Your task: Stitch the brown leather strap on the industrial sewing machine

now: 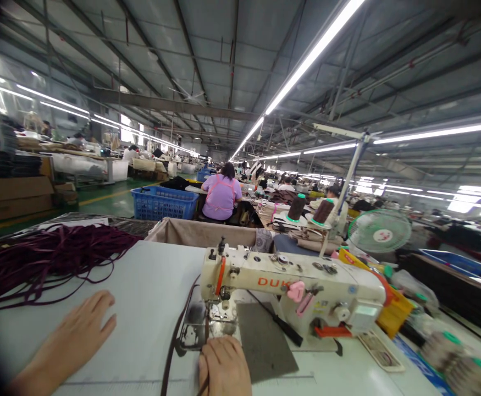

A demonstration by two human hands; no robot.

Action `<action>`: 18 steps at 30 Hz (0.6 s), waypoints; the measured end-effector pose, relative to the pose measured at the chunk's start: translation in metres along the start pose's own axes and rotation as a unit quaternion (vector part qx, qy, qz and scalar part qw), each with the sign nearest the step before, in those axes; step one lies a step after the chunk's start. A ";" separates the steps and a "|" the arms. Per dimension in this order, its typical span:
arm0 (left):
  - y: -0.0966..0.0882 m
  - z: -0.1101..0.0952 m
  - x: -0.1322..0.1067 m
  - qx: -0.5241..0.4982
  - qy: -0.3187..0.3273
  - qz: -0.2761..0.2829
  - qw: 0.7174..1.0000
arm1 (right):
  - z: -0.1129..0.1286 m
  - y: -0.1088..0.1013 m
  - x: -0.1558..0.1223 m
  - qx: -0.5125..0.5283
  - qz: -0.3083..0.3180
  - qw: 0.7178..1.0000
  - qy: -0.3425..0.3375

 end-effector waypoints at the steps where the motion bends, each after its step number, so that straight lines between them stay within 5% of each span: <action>1: 0.002 -0.011 -0.002 -0.014 0.017 0.001 1.000 | 0.000 0.000 0.000 0.000 -0.004 1.000 -0.002; 9: -0.005 -0.120 -0.010 -0.144 0.183 0.122 0.965 | -0.006 0.008 -0.005 -0.018 0.015 0.999 -0.045; 14: 0.001 -0.128 0.010 -0.175 0.160 0.116 0.964 | -0.005 0.006 -0.002 -0.039 -0.012 0.997 -0.067; 18: 0.024 -0.128 0.029 -0.199 0.123 0.118 0.965 | -0.009 0.011 -0.006 -0.050 -0.014 0.996 -0.072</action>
Point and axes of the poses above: each hand's wrist, its own x-axis towards the middle knuckle, its own y-axis out of the palm, z = x × y, the point moved 8 cm from there along x, towards the middle knuckle, and after that the axes turned 2 degrees about x, right-handed, at the moved point
